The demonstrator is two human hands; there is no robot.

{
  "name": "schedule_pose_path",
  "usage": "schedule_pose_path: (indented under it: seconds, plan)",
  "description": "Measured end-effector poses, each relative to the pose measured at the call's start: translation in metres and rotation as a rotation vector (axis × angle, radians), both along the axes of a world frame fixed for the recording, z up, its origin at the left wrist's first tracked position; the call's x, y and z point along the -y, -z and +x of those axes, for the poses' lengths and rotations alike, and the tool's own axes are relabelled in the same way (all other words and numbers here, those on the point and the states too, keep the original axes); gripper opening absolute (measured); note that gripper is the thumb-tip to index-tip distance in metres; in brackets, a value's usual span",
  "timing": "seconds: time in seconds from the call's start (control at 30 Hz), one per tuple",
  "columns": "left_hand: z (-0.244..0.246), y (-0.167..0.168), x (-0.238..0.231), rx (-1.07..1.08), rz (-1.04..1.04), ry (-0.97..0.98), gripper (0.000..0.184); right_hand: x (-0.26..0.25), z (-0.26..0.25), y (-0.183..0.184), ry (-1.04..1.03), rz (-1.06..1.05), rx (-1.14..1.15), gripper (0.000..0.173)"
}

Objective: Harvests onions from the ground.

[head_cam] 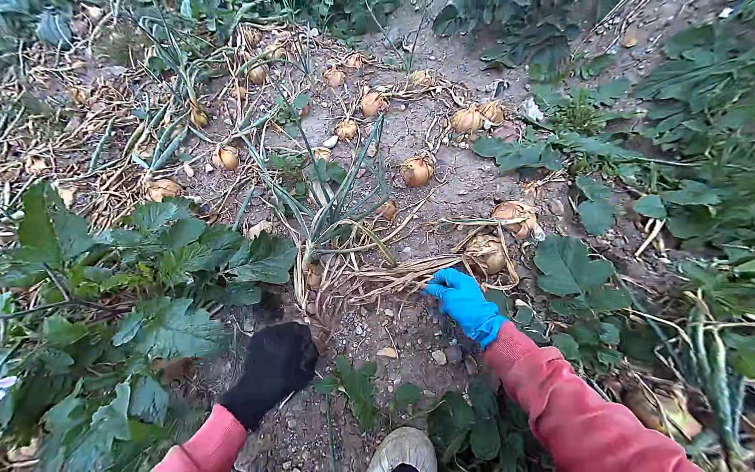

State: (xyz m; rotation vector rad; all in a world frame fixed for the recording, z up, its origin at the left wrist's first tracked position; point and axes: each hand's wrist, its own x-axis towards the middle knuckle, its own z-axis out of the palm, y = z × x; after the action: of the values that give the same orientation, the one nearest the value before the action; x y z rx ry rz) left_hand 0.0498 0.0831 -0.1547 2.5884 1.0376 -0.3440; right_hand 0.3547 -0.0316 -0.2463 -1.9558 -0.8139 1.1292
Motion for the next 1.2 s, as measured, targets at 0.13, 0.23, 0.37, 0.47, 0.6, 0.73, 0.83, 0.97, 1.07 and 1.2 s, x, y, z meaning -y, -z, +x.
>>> schedule_pose_path:
  seconds: [0.13, 0.23, 0.37, 0.47, 0.6, 0.73, 0.83, 0.97, 1.07, 1.2]
  plan:
    - [0.056, 0.023, 0.067, 0.636, -0.437, 0.137, 0.025, 0.034, -0.001, -0.031, 0.013, 0.016, -0.113, 0.004]
    - [0.067, 0.031, 0.026, 0.697, -0.064, -0.273, 0.045, 0.107, 0.037, -0.073, -0.138, -0.110, -0.166, 0.002]
    - [0.079, 0.052, -0.083, 0.430, 0.002, -0.647, 0.057, 0.113, 0.089, -0.076, -0.018, -0.293, 0.672, 0.026]
    - [0.097, 0.065, -0.095, 0.600, -0.119, -0.679, 0.031, 0.052, 0.118, -0.048, -0.147, -0.249, 0.947, 0.093]
    - [0.068, 0.049, -0.024, 1.137, -0.346, -0.977, 0.021, 0.002, 0.115, -0.035, -0.530, -0.067, 0.922, 0.079]
    - [0.061, 0.020, 0.026, 1.197, -0.403, -1.087, 0.011, 0.003, 0.094, 0.003, -0.351, 0.435, 0.872, 0.018]
    - [0.083, 0.036, -0.013, 1.061, -0.274, -0.851, 0.033, 0.000, 0.068, -0.020, 0.202, 0.345, 0.318, 0.042]
    - [0.134, 0.054, -0.090, 0.774, -0.229, -0.546, 0.056, 0.026, 0.035, -0.065, 0.676, 0.206, -0.029, 0.039]
    - [0.163, 0.055, -0.116, 0.521, -0.239, -0.521, 0.051, 0.102, 0.006, -0.085, 0.476, 0.014, -0.248, 0.027]
    - [0.165, 0.039, -0.048, 0.327, -0.220, -0.455, 0.049, 0.128, 0.059, -0.095, 0.351, 0.057, 0.049, 0.024]
